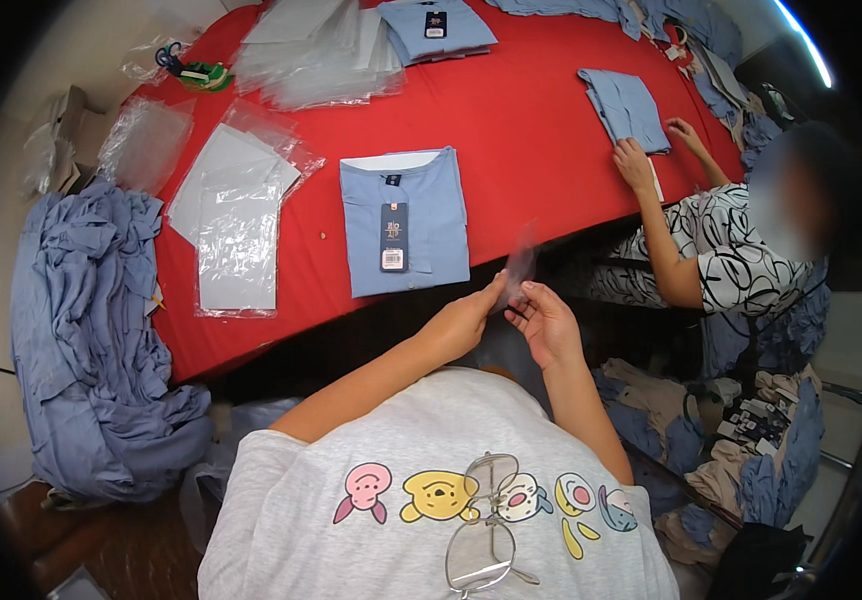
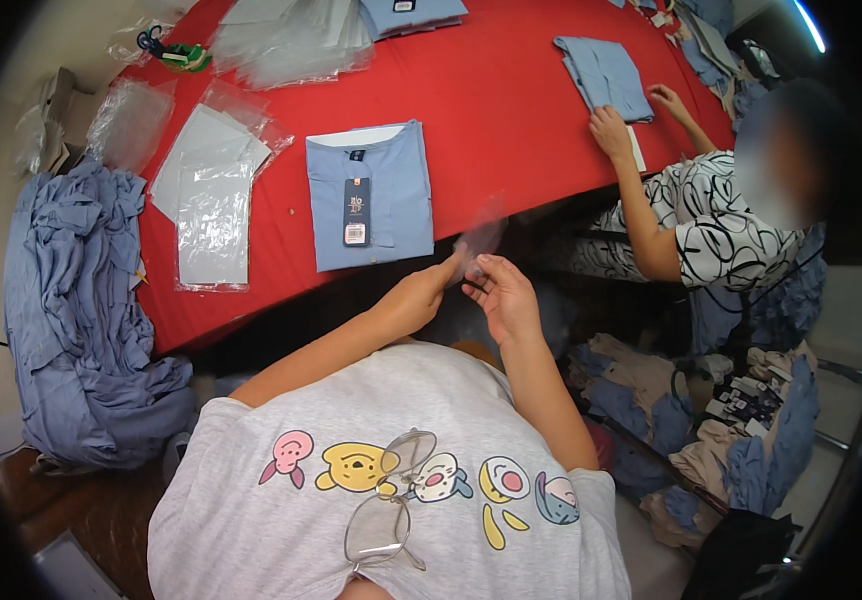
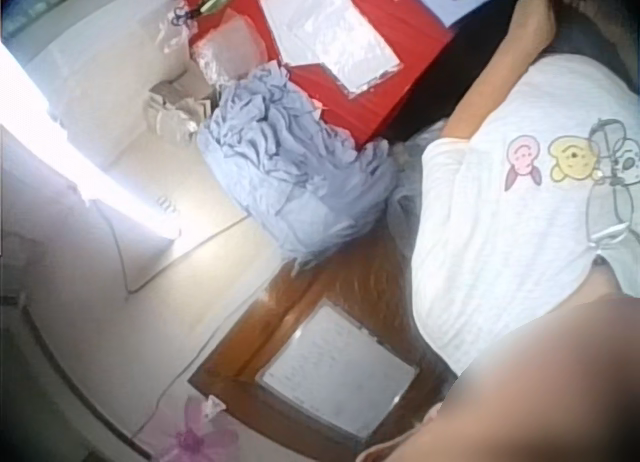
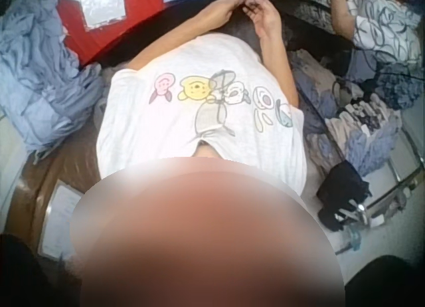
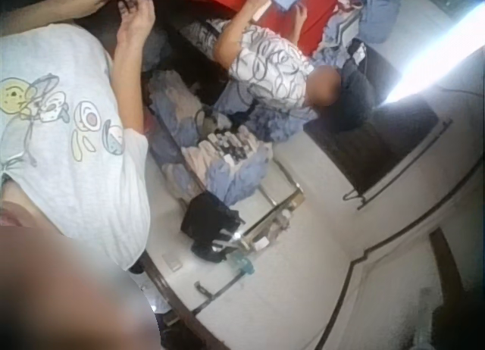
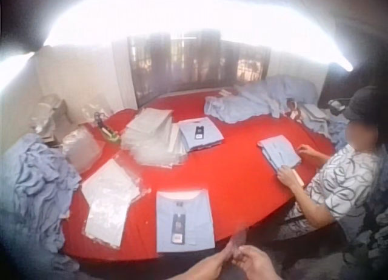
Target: The person folds light blue shirts and places each into a clear plastic bag on a red table. The person smooths the shirts and bags, then stacks the packaged shirts. Another person folds shirts nearby.
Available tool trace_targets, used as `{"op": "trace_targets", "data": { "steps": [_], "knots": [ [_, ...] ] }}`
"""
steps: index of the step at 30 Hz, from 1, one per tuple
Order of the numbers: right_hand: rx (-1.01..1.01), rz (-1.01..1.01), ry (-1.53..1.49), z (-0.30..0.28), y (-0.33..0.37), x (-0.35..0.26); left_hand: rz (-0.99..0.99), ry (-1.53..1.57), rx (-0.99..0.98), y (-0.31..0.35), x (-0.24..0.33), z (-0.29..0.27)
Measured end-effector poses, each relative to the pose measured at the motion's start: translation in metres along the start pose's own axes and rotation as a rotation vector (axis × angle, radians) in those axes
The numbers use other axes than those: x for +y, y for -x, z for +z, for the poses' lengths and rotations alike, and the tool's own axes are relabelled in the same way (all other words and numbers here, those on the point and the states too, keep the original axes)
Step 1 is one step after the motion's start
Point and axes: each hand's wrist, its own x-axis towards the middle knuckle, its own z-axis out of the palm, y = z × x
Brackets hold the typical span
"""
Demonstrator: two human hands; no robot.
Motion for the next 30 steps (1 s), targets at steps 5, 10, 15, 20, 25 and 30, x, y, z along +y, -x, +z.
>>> {"op": "trace_targets", "data": {
  "steps": [5,10,15,20,25,30],
  "knots": [
    [-0.112,-0.106,0.049,-0.025,-0.005,-0.030,0.091,-0.269,0.082,0.027,-0.056,0.020],
    [-0.419,-0.119,0.282,-0.020,0.002,-0.035,0.178,-0.019,-0.148,0.060,-0.070,0.022],
    [-0.723,0.075,0.436,0.009,0.014,-0.050,0.036,0.834,0.274,0.073,-0.059,-0.021],
    [-0.947,0.191,0.334,0.021,0.025,-0.061,0.224,0.290,0.367,0.043,0.012,-0.072],
    [-0.974,0.075,0.398,0.025,0.029,-0.060,0.213,0.242,0.180,0.033,0.008,-0.078],
    [-0.990,-0.208,0.444,0.017,0.030,-0.047,-0.010,0.795,0.134,0.056,-0.031,-0.056]
  ]
}}
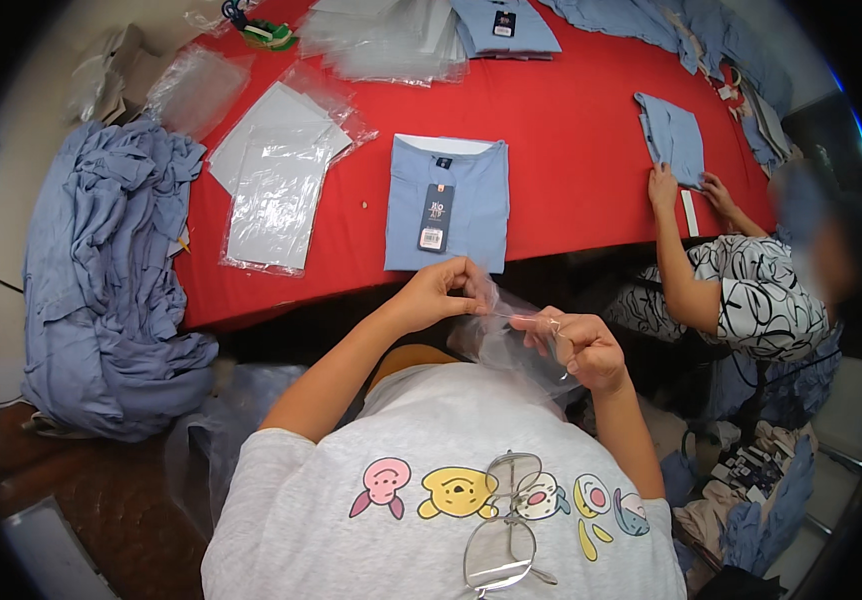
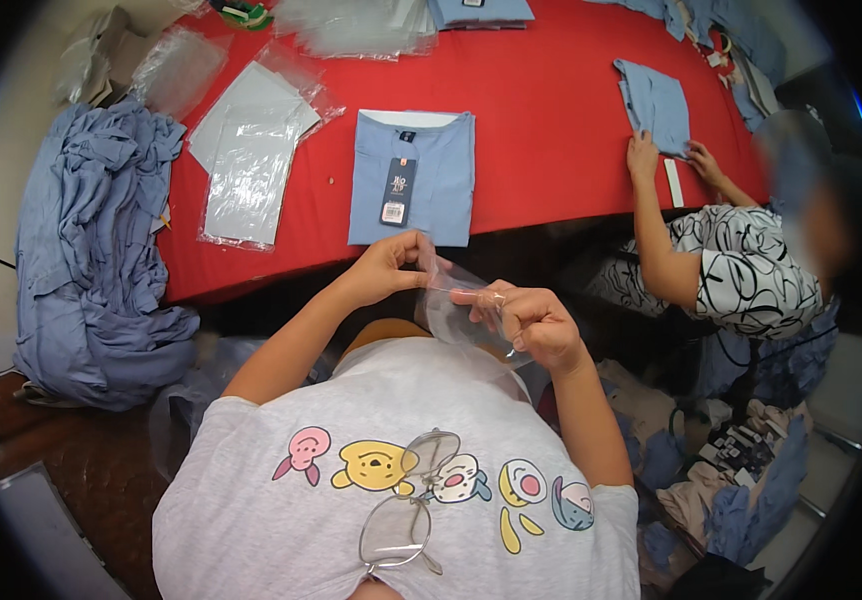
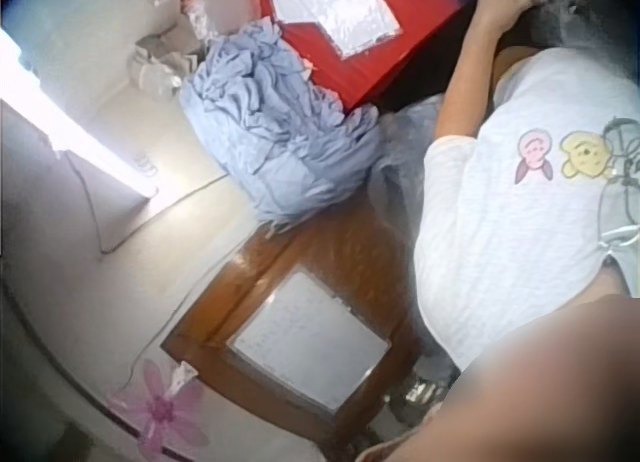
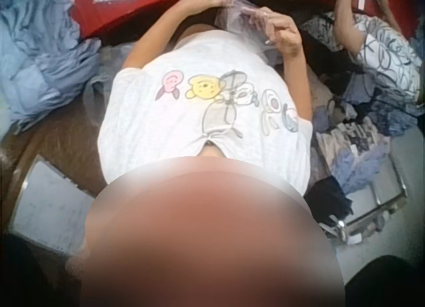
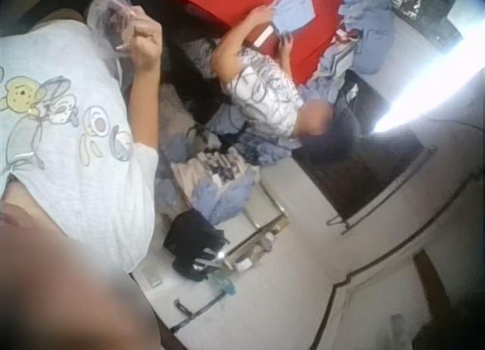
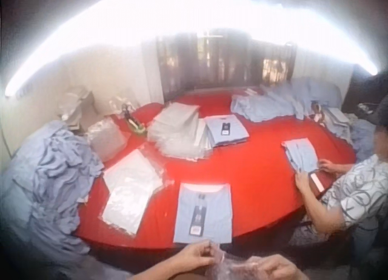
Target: The person folds light blue shirts and places each into a clear plastic bag on a red table. The person smooths the shirts and bags, then stacks the packaged shirts. Another person folds shirts nearby.
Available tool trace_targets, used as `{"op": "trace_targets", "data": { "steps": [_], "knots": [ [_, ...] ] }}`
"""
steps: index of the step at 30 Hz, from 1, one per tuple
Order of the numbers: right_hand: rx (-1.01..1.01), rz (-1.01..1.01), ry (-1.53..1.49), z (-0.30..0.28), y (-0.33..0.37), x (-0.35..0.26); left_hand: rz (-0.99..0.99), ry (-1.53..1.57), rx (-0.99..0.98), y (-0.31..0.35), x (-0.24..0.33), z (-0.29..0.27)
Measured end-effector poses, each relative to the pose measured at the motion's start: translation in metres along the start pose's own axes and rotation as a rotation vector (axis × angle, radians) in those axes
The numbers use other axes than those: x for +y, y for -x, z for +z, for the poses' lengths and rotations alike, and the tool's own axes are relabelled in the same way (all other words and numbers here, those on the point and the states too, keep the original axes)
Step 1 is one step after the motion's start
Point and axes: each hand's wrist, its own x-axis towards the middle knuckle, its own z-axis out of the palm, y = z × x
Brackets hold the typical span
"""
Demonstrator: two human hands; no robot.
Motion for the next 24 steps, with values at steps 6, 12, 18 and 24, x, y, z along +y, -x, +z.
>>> {"op": "trace_targets", "data": {
  "steps": [6,12,18,24],
  "knots": [
    [-0.005,0.156,-0.036,0.009,0.002,0.001,-0.019,-0.563,0.391,0.040,-0.009,-0.018],
    [-0.028,0.388,0.181,0.003,-0.004,0.038,-0.172,-0.558,-0.037,0.094,-0.024,-0.026],
    [0.069,0.347,0.287,0.026,-0.029,0.059,-0.135,-0.247,0.194,0.088,-0.048,0.000],
    [0.163,0.525,0.340,0.027,-0.025,0.053,-0.222,-0.047,0.281,0.081,-0.019,-0.020]
  ]
}}
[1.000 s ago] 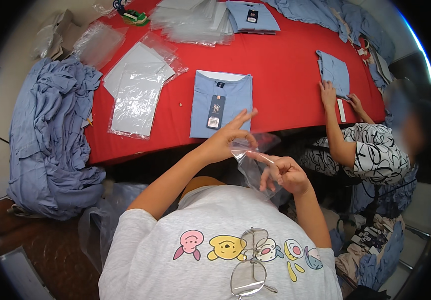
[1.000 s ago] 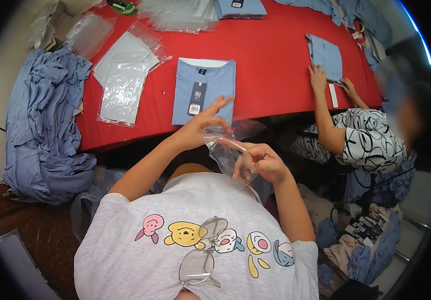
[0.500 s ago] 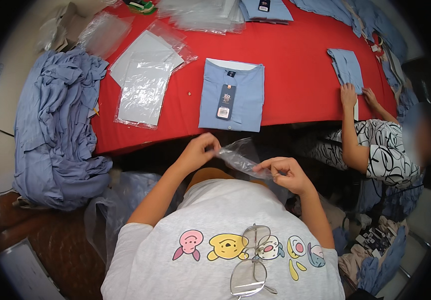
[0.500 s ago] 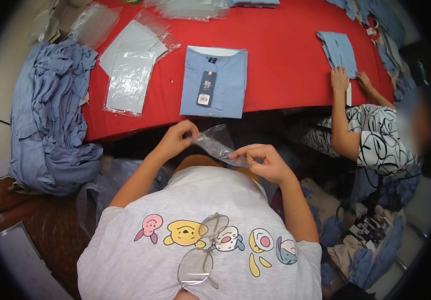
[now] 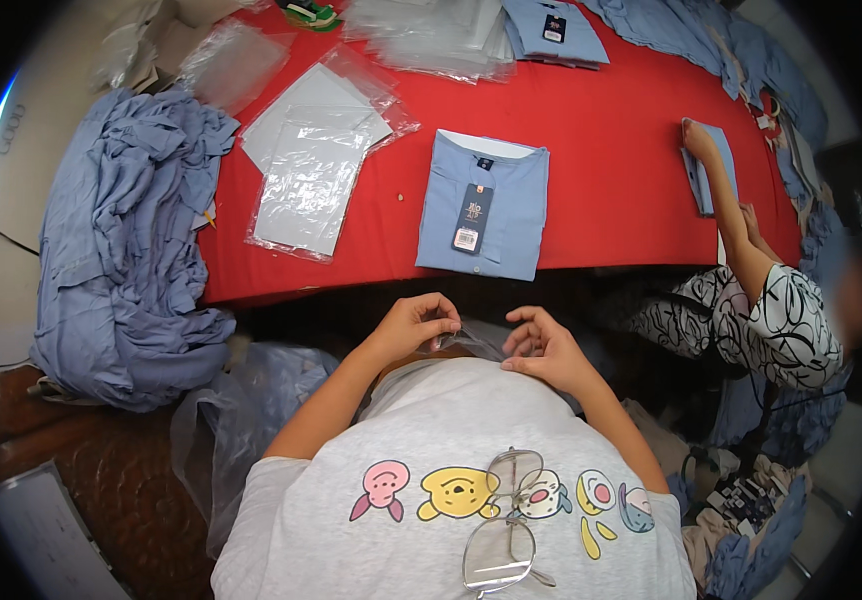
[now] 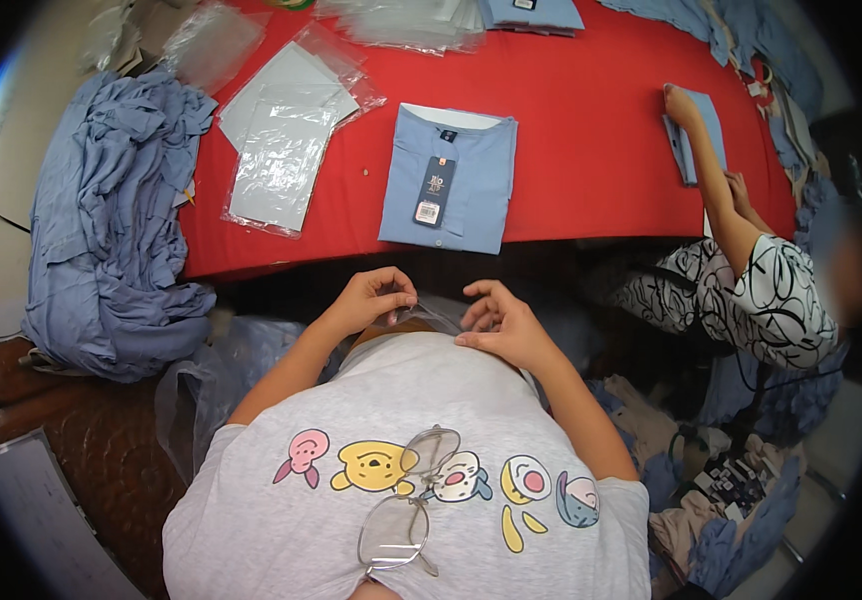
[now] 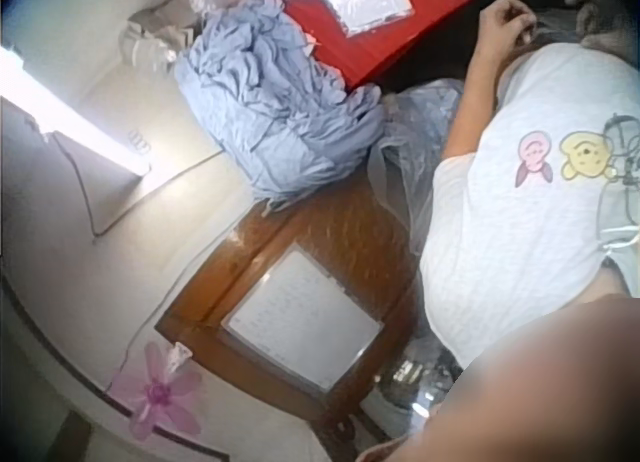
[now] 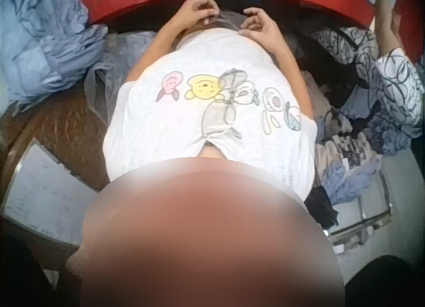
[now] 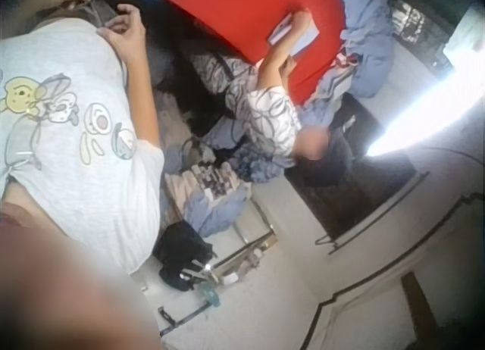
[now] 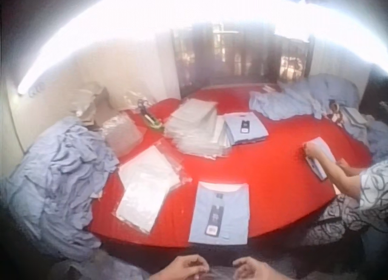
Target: The person folds light blue shirts and places each into a clear plastic bag on a red table. The person smooths the shirts and bags, then stacks the packaged shirts. Another person folds shirts nearby.
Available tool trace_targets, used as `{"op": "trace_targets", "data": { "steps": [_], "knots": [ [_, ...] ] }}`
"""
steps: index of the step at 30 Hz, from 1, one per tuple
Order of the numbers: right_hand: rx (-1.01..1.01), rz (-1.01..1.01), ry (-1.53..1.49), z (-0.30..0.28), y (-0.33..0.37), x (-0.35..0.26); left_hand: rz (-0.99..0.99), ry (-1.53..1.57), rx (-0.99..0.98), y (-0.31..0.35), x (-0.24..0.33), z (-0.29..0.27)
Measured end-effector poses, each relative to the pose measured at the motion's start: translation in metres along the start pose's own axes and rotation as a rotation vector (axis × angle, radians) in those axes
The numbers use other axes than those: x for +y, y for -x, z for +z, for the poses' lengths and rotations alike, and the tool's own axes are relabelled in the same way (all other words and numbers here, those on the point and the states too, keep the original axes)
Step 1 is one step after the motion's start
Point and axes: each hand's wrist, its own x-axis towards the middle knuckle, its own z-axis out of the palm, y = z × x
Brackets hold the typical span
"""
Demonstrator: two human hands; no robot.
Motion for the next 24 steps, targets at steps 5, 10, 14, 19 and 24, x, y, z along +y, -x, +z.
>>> {"op": "trace_targets", "data": {
  "steps": [5,10,14,19,24],
  "knots": [
    [0.023,-0.021,0.127,0.010,-0.015,0.011,0.072,-0.251,0.534,-0.038,0.005,-0.031],
    [0.093,-0.168,0.409,0.009,-0.026,-0.007,0.054,-0.055,0.460,-0.080,-0.033,-0.062],
    [0.052,-0.244,0.745,-0.010,-0.034,0.007,-0.036,0.081,0.376,-0.069,-0.068,-0.049],
    [-0.042,-0.307,0.823,-0.018,-0.031,0.014,0.297,-0.715,0.503,-0.010,0.011,0.008],
    [-0.083,-0.558,0.849,-0.023,-0.040,-0.008,0.384,-0.783,-0.207,-0.027,0.022,0.033]
  ]
}}
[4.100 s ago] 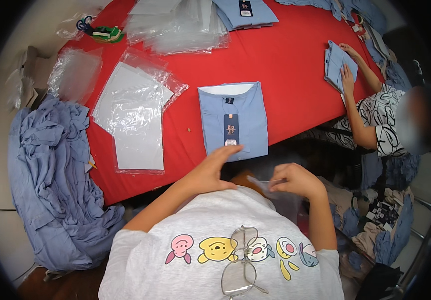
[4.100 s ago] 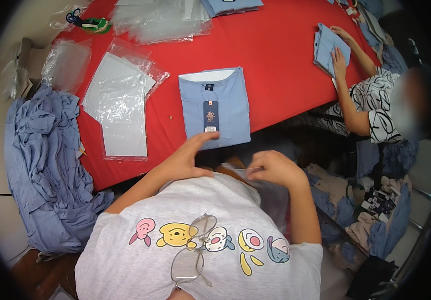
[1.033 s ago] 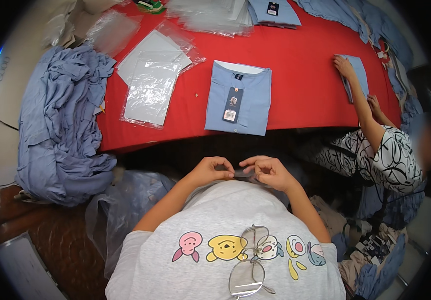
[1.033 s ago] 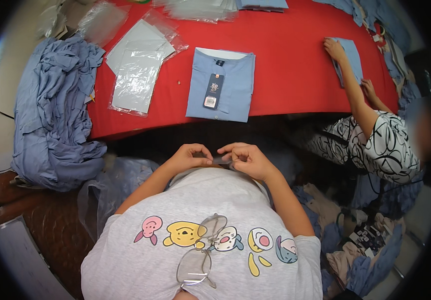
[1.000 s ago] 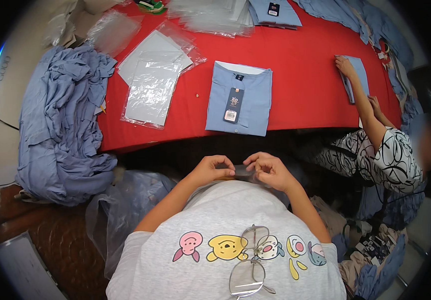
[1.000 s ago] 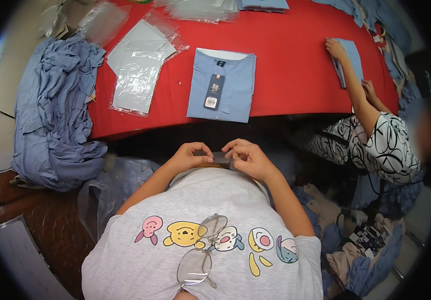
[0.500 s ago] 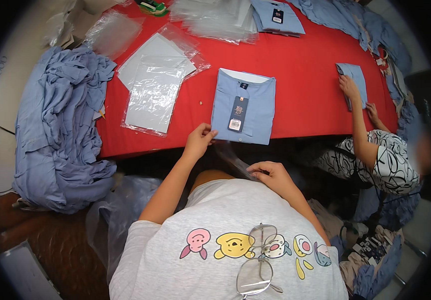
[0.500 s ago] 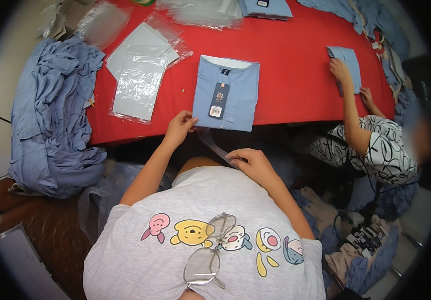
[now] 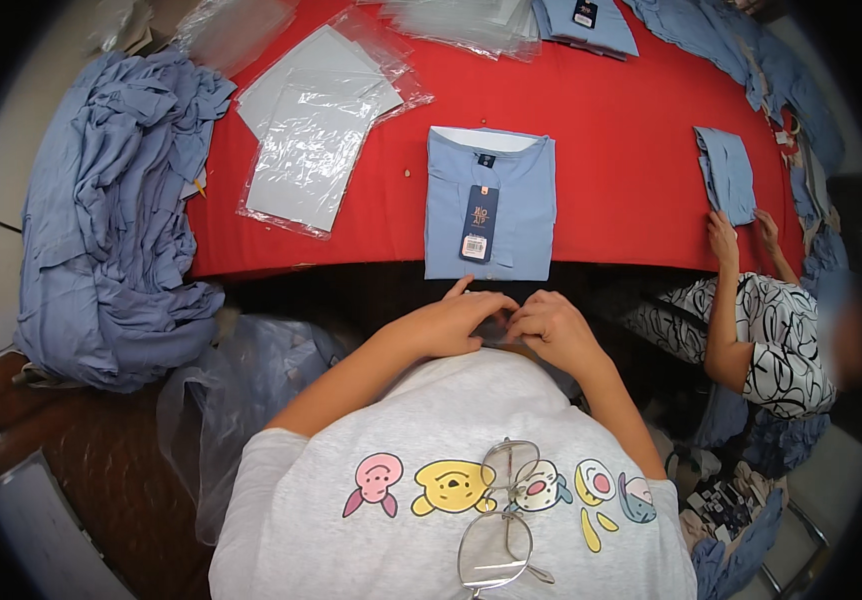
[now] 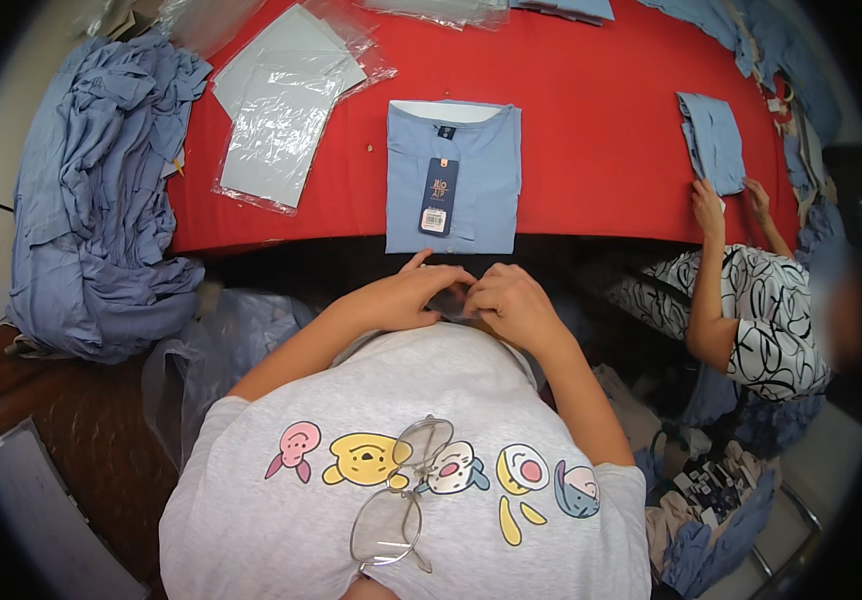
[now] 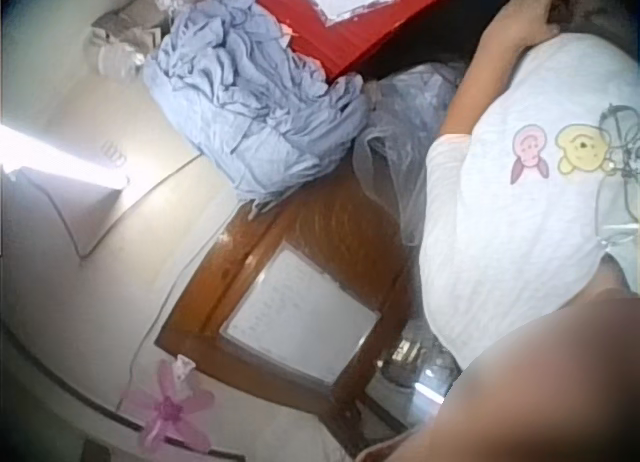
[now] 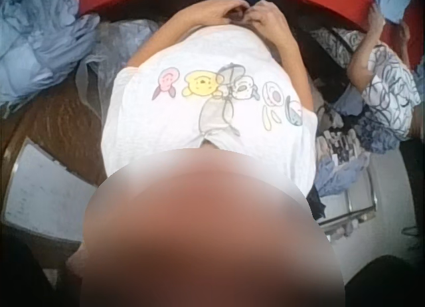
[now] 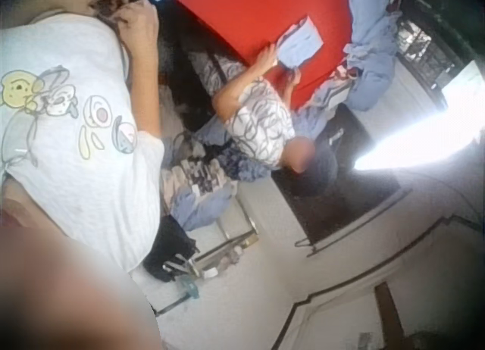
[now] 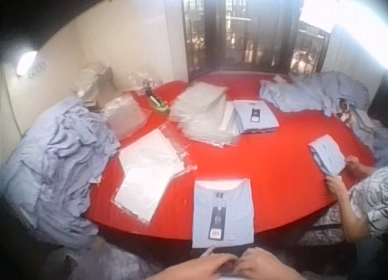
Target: The person folds light blue shirts and places each into a clear plastic bag on a red table. The person smooths the shirts and bags, then stacks the packaged shirts. Another person folds shirts nearby.
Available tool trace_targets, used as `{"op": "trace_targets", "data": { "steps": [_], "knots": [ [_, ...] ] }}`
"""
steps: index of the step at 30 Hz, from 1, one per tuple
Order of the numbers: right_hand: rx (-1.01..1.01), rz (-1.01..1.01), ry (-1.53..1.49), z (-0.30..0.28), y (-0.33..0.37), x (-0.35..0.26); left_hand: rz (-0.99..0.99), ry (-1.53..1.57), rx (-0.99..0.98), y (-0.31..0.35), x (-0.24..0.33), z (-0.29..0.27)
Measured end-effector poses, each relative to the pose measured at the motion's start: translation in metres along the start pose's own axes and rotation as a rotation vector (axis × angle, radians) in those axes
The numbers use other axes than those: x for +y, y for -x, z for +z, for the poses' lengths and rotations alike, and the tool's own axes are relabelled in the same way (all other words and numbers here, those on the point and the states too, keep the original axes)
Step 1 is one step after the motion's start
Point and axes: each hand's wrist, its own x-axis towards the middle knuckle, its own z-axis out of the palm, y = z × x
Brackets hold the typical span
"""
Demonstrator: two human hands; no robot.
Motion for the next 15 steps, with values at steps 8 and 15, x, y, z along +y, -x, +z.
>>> {"op": "trace_targets", "data": {
  "steps": [8,15],
  "knots": [
    [0.148,0.181,0.170,-0.015,0.026,0.048,-0.367,-0.200,-0.134,0.002,-0.023,0.005],
    [0.197,0.185,0.222,-0.018,0.003,0.102,-0.303,-0.261,0.390,0.006,-0.047,0.042]
  ]
}}
